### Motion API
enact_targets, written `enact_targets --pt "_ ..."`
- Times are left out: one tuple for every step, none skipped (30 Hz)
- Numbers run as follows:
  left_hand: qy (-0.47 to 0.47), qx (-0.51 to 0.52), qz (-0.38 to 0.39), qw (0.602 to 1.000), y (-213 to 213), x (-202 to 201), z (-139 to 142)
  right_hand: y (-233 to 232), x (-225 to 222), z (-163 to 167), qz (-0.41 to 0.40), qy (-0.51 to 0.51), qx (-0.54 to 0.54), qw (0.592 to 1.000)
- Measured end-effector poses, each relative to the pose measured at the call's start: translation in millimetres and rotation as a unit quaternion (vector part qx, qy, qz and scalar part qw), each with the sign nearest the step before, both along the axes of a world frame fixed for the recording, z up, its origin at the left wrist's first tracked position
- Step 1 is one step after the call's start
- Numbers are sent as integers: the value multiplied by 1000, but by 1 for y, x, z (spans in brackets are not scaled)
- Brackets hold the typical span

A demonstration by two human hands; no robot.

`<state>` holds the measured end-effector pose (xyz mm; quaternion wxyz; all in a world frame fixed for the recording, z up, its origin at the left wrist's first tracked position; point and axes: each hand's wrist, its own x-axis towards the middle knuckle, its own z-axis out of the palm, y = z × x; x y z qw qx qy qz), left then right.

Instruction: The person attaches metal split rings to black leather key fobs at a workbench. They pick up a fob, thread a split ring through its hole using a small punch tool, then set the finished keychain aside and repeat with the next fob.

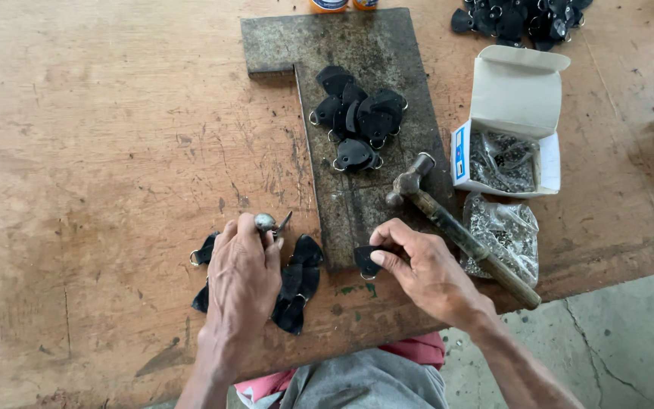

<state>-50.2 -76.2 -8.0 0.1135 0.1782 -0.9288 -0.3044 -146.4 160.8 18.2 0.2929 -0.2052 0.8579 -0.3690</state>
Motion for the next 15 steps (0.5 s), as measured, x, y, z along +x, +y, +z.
enact_targets --pt "19 -4 1 1000 0 -1 -1 1 -5 0 9 8 1 1000" --pt "37 -7 1 999 2 -2 -1 2 -10 0 17 14 2 1000" --pt "55 -9 1 998 4 -3 -1 3 -16 0 26 21 4 999" --pt "72 11 -10 997 5 -5 -2 2 -24 0 -20 1 -41 999" --pt "87 33 -21 995 8 -6 -2 1 -33 1 -65 -19 -85 994" --pt "101 55 -32 993 11 -7 -2 0 -39 1 -110 -41 -129 985" --pt "80 86 -36 992 14 -8 -2 2 -44 2 -120 -17 -164 979" --pt "59 116 -40 991 16 -10 -2 4 -48 3 -128 8 -200 971" --pt "39 145 -45 988 18 -12 -2 7 -50 3 -137 33 -236 961" --pt "49 168 -53 983 21 -13 -1 11 -49 3 -121 105 -191 968" --pt "59 191 -62 978 25 -15 1 17 -47 4 -105 177 -145 968" --pt "70 215 -71 972 29 -17 2 23 -44 5 -89 248 -96 960" --pt "70 203 -78 974 33 -19 5 30 -43 7 -76 277 -65 956" --pt "69 192 -85 975 38 -21 7 38 -43 9 -63 304 -34 950" --pt "68 180 -94 977 42 -23 10 45 -43 11 -52 332 -2 942"
